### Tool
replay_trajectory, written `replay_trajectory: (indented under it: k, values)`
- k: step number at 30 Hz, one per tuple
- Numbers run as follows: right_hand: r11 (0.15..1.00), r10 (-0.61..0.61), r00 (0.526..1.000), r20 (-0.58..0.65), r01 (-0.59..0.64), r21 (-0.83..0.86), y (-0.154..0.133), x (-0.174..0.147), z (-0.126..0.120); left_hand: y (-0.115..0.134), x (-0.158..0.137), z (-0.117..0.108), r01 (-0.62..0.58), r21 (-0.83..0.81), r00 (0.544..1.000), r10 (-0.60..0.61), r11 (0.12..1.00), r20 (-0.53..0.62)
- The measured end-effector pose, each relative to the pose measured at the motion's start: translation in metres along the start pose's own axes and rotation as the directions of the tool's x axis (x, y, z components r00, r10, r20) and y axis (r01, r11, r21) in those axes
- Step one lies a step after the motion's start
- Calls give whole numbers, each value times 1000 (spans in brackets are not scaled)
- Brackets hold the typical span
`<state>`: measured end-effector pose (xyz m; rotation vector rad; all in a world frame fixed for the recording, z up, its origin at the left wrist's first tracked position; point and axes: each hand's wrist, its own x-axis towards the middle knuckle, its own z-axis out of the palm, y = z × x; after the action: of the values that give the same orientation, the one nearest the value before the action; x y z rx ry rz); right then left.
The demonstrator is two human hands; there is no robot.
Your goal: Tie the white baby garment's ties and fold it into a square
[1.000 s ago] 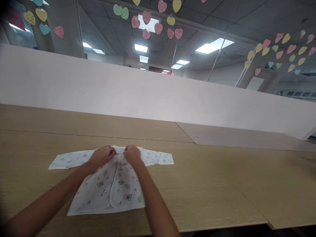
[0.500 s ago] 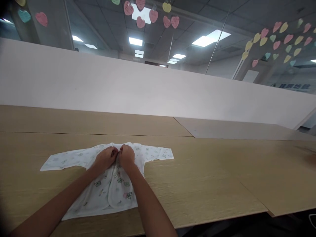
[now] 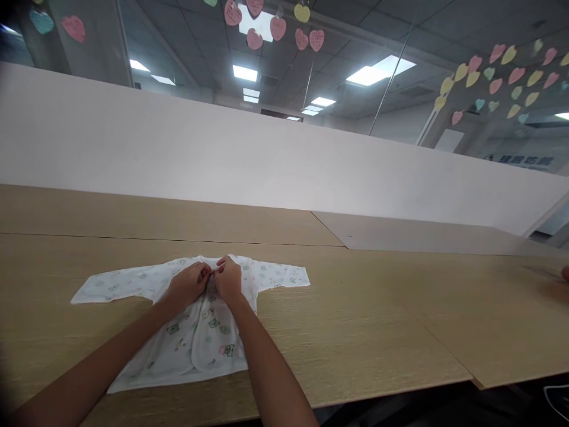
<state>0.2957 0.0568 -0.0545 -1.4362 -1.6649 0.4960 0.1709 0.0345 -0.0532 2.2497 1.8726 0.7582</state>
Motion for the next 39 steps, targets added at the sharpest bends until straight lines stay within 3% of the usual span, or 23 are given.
replay_trajectory:
  k: [17, 39]
  values:
    - [999, 13, 1000, 21, -12, -39, -7, -3, -3, -4, 1, 2, -38, -89, 999, 39, 995, 2]
    - [990, 106, 993, 46, -109, 83, -2, -2, 1, -6, 2, 2, -58, -63, 998, 60, 996, 28]
